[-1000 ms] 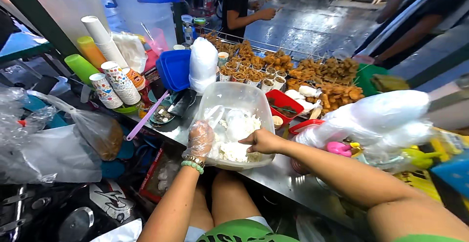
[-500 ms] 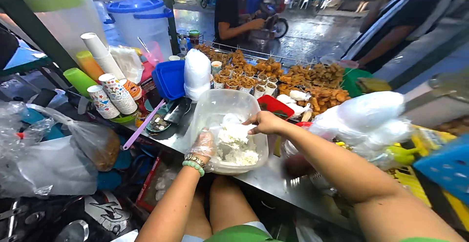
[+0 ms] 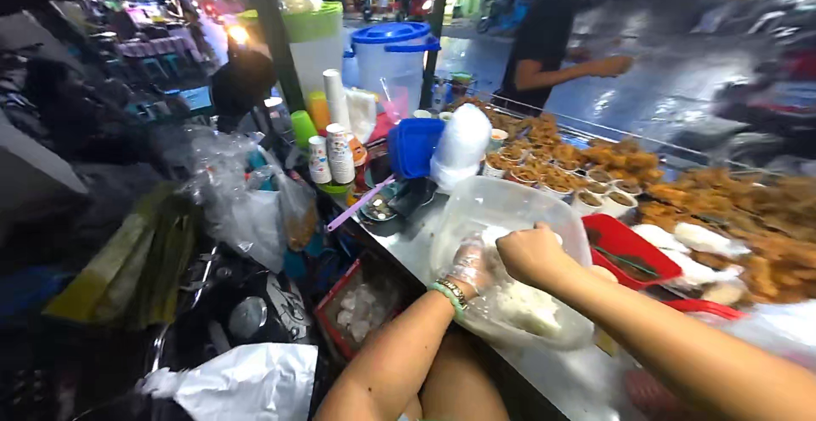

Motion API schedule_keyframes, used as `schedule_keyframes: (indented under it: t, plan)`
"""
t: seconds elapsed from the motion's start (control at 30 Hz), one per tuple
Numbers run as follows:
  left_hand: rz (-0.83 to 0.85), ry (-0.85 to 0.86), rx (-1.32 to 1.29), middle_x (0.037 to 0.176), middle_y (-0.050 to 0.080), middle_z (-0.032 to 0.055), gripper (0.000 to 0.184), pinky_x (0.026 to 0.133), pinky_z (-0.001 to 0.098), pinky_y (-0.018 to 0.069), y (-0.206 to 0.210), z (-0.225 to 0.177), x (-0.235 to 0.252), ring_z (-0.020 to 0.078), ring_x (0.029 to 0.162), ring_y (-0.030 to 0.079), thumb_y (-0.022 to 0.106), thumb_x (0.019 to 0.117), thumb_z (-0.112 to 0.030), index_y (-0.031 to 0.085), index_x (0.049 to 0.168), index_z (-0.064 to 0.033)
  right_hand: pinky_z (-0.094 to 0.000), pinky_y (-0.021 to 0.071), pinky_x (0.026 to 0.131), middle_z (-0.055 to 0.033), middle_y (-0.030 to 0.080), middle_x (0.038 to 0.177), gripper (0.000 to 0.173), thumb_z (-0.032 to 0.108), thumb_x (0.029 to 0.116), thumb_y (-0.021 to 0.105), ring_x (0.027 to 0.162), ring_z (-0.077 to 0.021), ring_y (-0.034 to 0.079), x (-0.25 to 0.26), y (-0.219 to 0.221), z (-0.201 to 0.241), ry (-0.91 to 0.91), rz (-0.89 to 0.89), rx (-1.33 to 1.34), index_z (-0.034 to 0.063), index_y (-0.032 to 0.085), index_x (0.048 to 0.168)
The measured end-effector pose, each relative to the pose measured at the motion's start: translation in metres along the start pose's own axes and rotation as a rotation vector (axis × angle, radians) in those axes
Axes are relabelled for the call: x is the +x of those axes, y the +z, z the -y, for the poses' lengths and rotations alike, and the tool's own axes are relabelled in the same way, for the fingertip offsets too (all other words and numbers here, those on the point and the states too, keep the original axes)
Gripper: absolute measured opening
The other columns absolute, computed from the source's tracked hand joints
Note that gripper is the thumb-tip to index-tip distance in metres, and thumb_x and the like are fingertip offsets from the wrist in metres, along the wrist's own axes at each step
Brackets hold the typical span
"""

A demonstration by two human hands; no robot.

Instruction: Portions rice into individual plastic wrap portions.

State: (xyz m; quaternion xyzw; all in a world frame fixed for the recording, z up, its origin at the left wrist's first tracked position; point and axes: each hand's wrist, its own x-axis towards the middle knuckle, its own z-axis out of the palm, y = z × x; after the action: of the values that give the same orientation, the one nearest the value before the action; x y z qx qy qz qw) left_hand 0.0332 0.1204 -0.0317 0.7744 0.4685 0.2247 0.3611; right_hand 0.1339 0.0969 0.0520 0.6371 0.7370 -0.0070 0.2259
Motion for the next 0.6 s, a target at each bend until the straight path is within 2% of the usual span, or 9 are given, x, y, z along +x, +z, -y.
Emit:
schedule_keyframes:
  t: [0.13, 0.33, 0.5, 0.6]
  plan:
    - [0.001, -0.03, -0.047, 0.152, 0.047, 0.0257, 0.07, 0.122, 0.0392, 0.0326, -0.005, -0.003, 0.001, 0.0317, 0.144, 0.044, 0.074, 0.087, -0.002, 0.043, 0.149, 0.0079, -0.07, 0.0401, 0.096, -0.0294, 0.07, 0.108, 0.018, 0.006, 0.0965, 0.06, 0.108, -0.0497, 0.065, 0.003, -0.019, -0.008, 0.034, 0.003, -0.033, -0.0097, 0.069, 0.098]
    - [0.042, -0.078, -0.055, 0.151, 0.049, 0.0243, 0.063, 0.121, 0.0404, 0.0332, -0.009, -0.009, -0.003, 0.0308, 0.143, 0.046, 0.071, 0.0922, -0.008, 0.045, 0.148, 0.0058, -0.0668, 0.0407, 0.094, -0.0263, 0.071, 0.102, 0.016, 0.006, 0.0965, 0.059, 0.104, -0.0466, 0.066, -0.004, -0.024, -0.016, 0.044, -0.023, -0.054, -0.0069, 0.069, 0.096]
    - [0.003, -0.154, -0.094, 0.148, 0.052, 0.0227, 0.064, 0.119, 0.0409, 0.0364, -0.013, -0.006, -0.006, 0.0296, 0.14, 0.049, 0.074, 0.0913, -0.013, 0.048, 0.148, 0.0025, -0.0659, 0.0394, 0.097, -0.0225, 0.072, 0.102, 0.017, 0.007, 0.0984, 0.059, 0.103, -0.0436, 0.067, -0.018, -0.036, -0.03, 0.066, -0.087, 0.035, -0.0013, 0.073, 0.105]
    - [0.01, -0.24, -0.089, 0.147, 0.052, 0.0233, 0.066, 0.117, 0.044, 0.0388, -0.015, -0.007, -0.004, 0.0319, 0.138, 0.051, 0.073, 0.0914, -0.011, 0.045, 0.15, 0.0003, -0.0646, 0.0398, 0.097, -0.0215, 0.072, 0.093, 0.014, 0.006, 0.0966, 0.062, 0.095, -0.0422, 0.068, -0.027, -0.04, -0.041, 0.104, -0.192, 0.069, -0.0011, 0.073, 0.098]
